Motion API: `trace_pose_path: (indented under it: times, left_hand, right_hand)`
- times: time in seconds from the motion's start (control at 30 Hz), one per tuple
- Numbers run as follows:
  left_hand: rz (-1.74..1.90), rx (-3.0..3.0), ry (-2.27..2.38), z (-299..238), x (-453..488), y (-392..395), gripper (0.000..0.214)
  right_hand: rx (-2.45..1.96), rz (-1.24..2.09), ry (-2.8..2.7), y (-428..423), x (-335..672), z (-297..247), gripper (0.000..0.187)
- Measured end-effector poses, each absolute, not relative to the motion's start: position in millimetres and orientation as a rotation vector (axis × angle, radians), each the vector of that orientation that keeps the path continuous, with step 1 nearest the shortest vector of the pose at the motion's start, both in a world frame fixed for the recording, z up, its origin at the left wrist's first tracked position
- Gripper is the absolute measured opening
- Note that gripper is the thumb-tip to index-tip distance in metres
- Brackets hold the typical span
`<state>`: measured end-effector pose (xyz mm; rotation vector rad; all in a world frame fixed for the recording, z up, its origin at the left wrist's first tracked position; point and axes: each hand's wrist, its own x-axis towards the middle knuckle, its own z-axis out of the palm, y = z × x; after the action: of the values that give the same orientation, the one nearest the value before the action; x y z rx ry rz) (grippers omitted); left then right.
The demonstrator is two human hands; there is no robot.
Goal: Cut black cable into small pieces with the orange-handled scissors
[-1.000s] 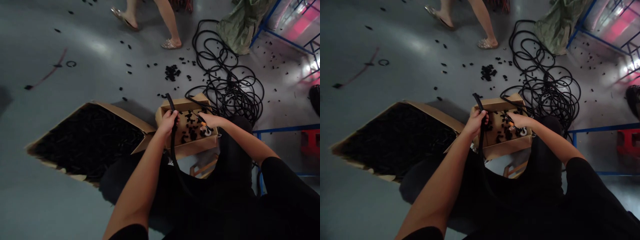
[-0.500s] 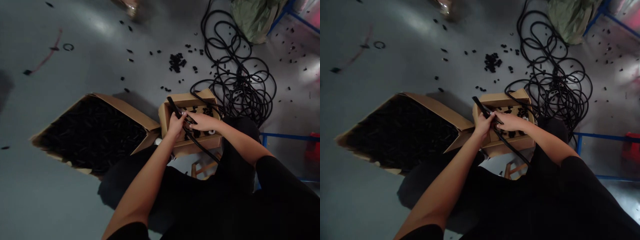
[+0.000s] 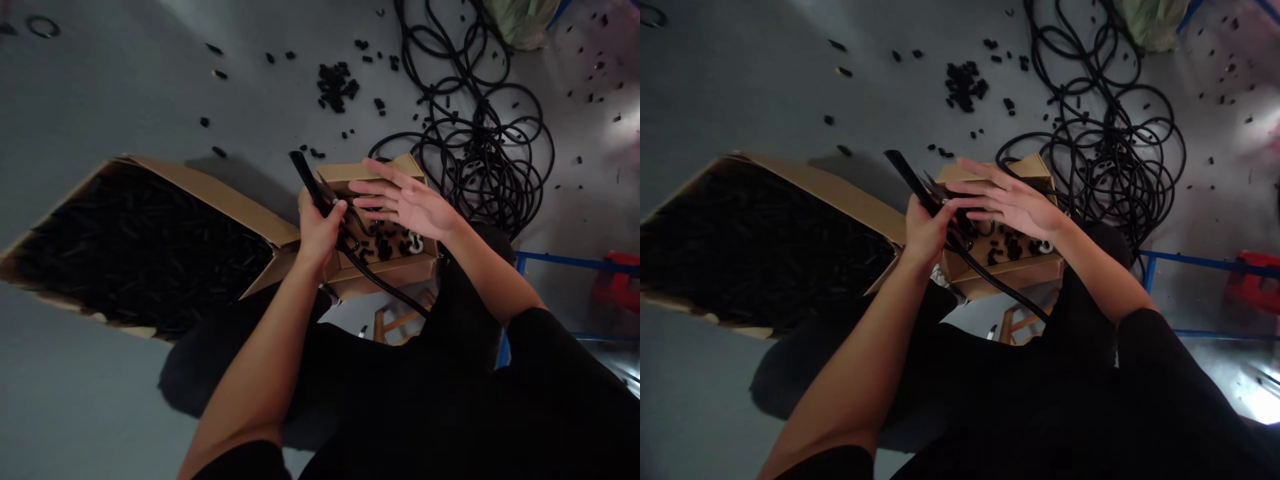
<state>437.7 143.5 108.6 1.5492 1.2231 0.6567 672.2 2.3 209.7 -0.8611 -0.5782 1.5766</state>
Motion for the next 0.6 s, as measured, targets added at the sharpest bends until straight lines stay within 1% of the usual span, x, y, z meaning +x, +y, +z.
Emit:
trace_pose_path:
  times: [0.1,0.27,0.33,0.4,0.5,0.6]
  left_hand:
    - [0.632,1.562,1.237,111,441,142,0.048]
    - [0.556,1.647,1.208,111,441,139,0.036]
    - [0.554,1.634,1.203,110,442,138,0.040]
    - [0.574,1.590,1.223,109,443,138,0.050]
    - [0.595,1.542,1.224,104,443,141,0.056]
    - [0.608,1.589,1.193,97,441,146,0.053]
  right_hand:
    - [-0.838,1.607,-0.535,3,670,205,0.048]
    - [-0.868,1.630,-0.431,13,670,191,0.035]
    - [-0.877,1.623,-0.427,19,669,183,0.030]
    - [-0.883,1.610,-0.447,23,667,173,0.028]
    - [-0.918,1.566,-0.586,27,665,159,0.035]
    - [-1.095,1.396,-0.939,28,664,153,0.053]
